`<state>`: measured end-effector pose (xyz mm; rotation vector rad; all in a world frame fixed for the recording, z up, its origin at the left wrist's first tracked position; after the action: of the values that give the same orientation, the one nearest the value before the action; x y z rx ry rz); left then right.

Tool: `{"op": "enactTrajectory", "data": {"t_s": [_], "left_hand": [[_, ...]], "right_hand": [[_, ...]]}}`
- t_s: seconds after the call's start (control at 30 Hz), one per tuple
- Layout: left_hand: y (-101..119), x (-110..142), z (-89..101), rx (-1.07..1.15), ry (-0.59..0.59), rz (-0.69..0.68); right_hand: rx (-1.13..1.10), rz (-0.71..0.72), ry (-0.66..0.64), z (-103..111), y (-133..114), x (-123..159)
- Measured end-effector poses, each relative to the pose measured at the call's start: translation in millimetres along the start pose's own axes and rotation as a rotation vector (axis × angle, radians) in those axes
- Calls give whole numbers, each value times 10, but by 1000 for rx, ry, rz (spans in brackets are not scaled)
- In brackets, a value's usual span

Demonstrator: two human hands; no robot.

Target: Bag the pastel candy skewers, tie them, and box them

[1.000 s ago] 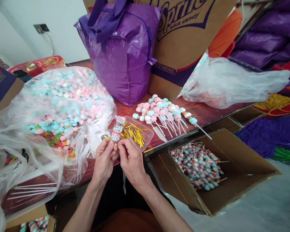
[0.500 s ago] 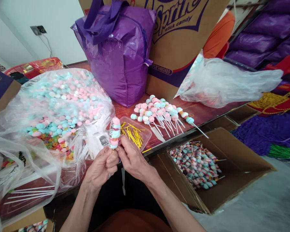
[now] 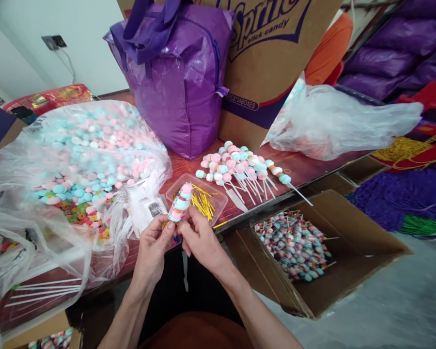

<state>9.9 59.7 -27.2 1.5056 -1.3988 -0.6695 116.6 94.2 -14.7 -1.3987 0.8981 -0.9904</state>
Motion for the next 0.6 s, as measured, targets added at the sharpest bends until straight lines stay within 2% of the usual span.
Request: {"op": "enactTrajectory", "data": {"t_s": [0.07, 0.13, 0.2, 0.27, 0.37, 0.47, 0.6], "left_hand": [[-18, -28, 17, 80, -7, 74], [-44, -48, 30, 171, -5, 163], [-61, -57, 42, 258, 8, 237], [-69, -60, 44, 342, 18, 294], [-90, -61, 32, 440, 44, 366], [-130, -54, 13, 504, 103, 419], [-145, -30, -28, 538, 122, 414]], "right_hand": [[-171, -97, -33, -61, 90, 24], [-157, -58, 15, -55, 101, 50], [33, 125, 97, -4, 9, 78], [295, 381, 161, 26, -138, 126], [594, 686, 184, 2, -264, 192], [787, 829, 247, -7, -293, 219], [932, 939, 351, -27, -366, 258]]}}
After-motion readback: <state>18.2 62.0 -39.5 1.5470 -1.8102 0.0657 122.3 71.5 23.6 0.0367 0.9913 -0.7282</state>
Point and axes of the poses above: each hand's wrist, its own x-axis away from the middle knuckle, its own z-axis out of the back of the hand, y = z × x, the point moved 6 cm from there along -x, towards the middle knuckle, and after that the axes turned 2 degrees about x, right-handed, at the moved point
